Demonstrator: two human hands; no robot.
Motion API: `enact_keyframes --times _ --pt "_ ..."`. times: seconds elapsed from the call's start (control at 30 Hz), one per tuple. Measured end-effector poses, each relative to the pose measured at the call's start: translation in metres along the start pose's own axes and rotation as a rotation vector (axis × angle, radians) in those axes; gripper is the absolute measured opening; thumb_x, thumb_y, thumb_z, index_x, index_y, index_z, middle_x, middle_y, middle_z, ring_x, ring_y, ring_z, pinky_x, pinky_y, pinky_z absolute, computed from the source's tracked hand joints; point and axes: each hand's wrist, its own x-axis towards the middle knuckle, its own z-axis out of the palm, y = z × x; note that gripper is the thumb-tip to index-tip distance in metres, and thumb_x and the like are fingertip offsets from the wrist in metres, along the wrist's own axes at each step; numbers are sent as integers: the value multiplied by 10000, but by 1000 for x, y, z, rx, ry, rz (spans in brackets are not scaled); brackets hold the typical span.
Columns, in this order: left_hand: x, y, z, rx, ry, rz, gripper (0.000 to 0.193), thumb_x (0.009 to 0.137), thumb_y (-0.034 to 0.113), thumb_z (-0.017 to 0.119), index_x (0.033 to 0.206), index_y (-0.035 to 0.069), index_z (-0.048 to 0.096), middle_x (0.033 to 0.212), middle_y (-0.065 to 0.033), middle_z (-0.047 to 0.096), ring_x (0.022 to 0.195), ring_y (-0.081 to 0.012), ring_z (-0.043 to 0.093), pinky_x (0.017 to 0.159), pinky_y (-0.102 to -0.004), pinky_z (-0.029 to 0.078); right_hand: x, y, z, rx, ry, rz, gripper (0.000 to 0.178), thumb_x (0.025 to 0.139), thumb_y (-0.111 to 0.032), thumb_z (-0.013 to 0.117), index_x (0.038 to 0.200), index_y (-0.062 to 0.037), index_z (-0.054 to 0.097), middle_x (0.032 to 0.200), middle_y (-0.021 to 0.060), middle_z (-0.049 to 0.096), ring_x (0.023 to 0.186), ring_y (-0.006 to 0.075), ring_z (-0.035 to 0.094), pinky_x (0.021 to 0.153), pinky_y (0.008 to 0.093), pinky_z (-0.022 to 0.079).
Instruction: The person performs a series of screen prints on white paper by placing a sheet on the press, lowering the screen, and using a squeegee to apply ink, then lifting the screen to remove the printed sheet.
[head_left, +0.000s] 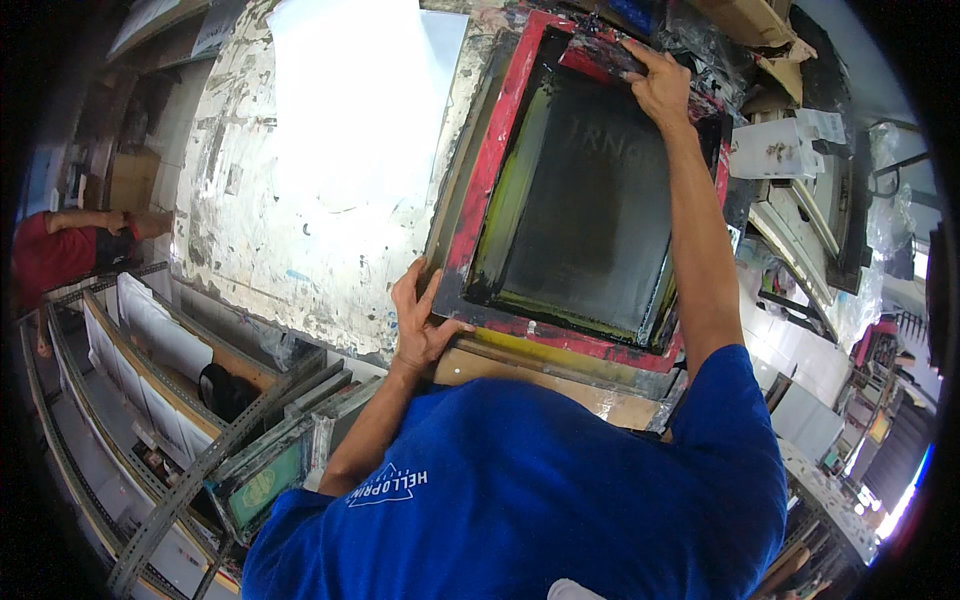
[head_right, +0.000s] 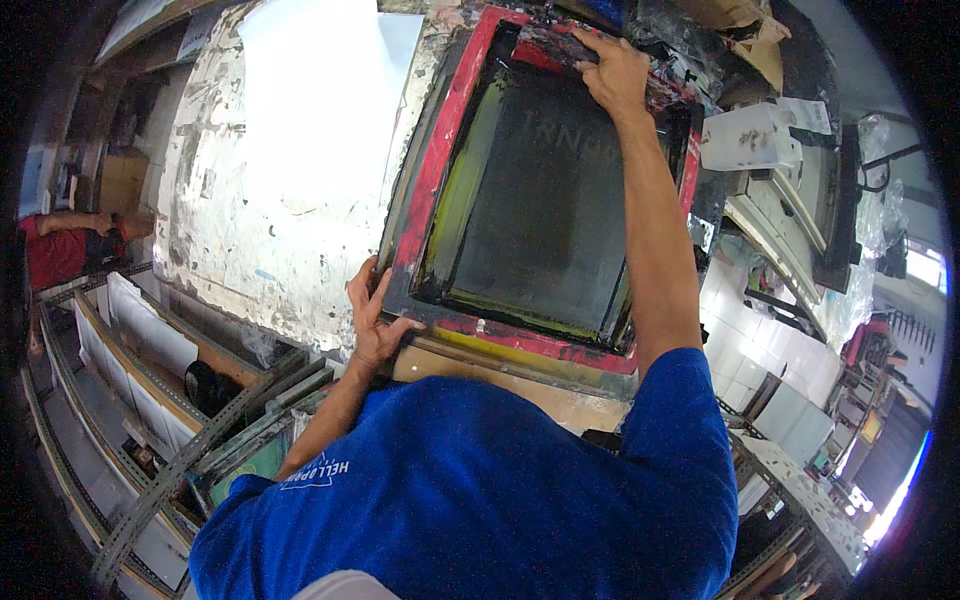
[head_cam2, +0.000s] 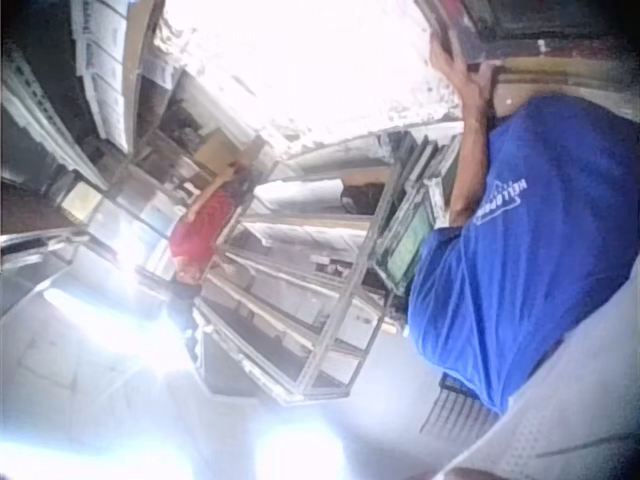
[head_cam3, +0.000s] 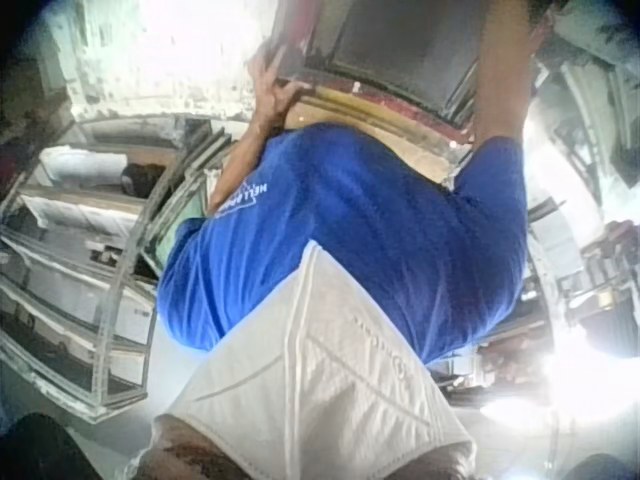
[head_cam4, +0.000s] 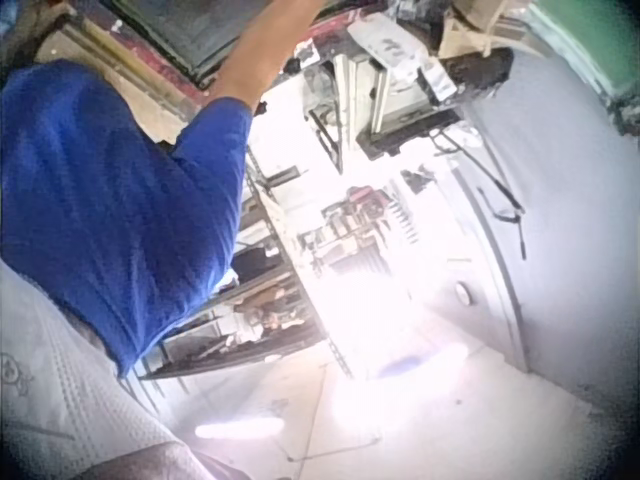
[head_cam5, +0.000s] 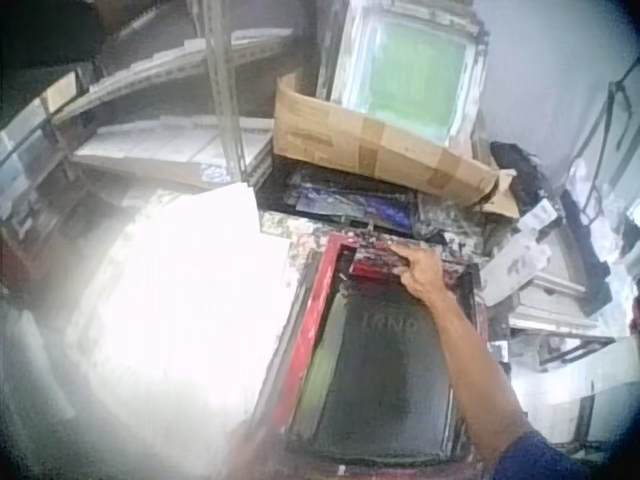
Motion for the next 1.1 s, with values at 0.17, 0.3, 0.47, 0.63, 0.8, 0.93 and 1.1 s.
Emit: enact_keyframes --times 0.17,0.3,0.47,0.63,0.8,0.93,1.1 --pt "-1 0 -1 25 19 29 981 565 386 928 1415 47 575 1431 -230 498 1280 -384 456 1075 -483 342 6 -2 -7 163 -86 150 547 785 -197 787 1317 -268 684 1161 108 736 1067 336 679 972 419 515" --pt "-3 4 0 -16 6 -53 985 554 381 933 1394 2 583 1297 -199 562 1205 -346 478 1054 -452 344 -4 12 -30 346 -17 259 598 790 -78 785 1354 -237 667 1184 75 752 1012 193 699 948 304 503" --pt "-9 1 7 -93 76 -57 971 582 368 938 1403 -1 575 1226 -180 568 1158 -333 478 1041 -434 356 -54 -33 -85 755 26 412 632 793 29 749 1400 -101 627 1277 69 691 1137 131 625 1000 280 467" --pt "7 20 -5 -146 178 99 965 596 329 942 1389 -62 557 1186 -167 599 1151 -327 488 1020 -426 397 -134 -127 -150 815 -89 508 681 757 17 790 1402 -124 624 1318 105 681 1144 160 636 1021 305 472" --pt "48 67 -24 -291 347 183 937 628 367 929 1350 -110 571 1182 -178 610 1133 -295 500 989 -414 425 -172 -229 -232 179 -168 253 657 761 -58 760 1384 -231 643 1120 185 712 1050 315 686 937 390 526" --pt "96 113 -37 -546 482 144 838 725 301 906 1363 -111 553 1259 -172 577 1211 -270 520 1046 -381 424 -144 -260 -277 -62 -79 25 608 737 -4 698 1315 -191 703 873 142 665 815 297 643 739 354 510" --pt "187 172 -29 -918 650 432 708 871 139 769 1432 -74 395 1307 -175 582 1192 -222 542 1040 -357 438 -95 -208 -306 156 302 -232 553 727 -96 753 1275 -159 723 881 144 690 666 229 621 644 363 511"
